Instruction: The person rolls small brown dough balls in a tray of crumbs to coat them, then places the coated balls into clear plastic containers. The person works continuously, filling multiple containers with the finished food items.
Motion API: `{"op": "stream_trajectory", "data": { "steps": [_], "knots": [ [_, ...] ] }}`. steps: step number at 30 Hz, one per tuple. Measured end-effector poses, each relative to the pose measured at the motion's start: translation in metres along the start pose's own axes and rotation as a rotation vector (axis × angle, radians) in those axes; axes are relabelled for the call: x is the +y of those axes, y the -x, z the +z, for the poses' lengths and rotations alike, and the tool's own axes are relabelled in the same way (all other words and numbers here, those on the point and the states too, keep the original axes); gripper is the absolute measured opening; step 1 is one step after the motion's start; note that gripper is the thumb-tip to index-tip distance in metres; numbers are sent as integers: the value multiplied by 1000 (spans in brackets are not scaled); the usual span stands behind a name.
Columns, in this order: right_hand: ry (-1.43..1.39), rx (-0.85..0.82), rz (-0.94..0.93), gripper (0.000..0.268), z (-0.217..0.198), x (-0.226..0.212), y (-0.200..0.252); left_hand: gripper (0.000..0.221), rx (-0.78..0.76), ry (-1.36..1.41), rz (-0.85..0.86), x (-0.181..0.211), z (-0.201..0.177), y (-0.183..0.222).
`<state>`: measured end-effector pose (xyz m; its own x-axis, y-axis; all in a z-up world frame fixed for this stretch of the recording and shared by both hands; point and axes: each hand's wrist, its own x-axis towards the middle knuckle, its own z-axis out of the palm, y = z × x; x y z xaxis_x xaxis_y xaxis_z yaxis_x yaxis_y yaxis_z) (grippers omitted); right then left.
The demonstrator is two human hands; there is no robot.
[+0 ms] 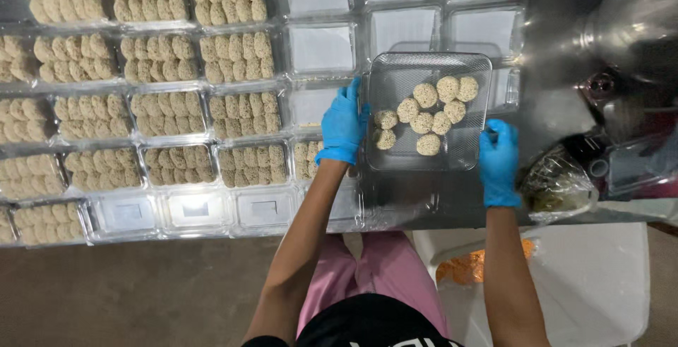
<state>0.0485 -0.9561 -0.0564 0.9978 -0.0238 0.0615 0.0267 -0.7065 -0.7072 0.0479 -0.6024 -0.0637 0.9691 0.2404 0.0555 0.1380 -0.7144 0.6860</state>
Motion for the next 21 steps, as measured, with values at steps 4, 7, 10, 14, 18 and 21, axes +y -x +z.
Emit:
{"op": "stream_trajectory", "data": {
  "steps": [4, 7, 10, 14, 18, 21],
  "knots": [
    [201, -164, -215, 33, 5, -90, -2, 31, -208, -301, 298, 6, 32, 8],
    [594, -273, -500, 53, 42, -124, -15, 9, -182, -481, 281, 2, 92, 21],
    [798, -284, -536, 56, 63, -128, -24, 7, -126, -543, 280, -9, 129, 9],
    [662, -375, -410, 32, 65, -95, -35, 8, -214, -306, 194, 6, 101, -2],
    [-183, -499, 104, 36, 44, -59, -58, 27, -333, 170, -215, 13, 11, -19],
    [-866, -536, 429, 43, 42, -69, -47, 36, -303, 1234, -359, -8, -55, 3]
  ]
}}
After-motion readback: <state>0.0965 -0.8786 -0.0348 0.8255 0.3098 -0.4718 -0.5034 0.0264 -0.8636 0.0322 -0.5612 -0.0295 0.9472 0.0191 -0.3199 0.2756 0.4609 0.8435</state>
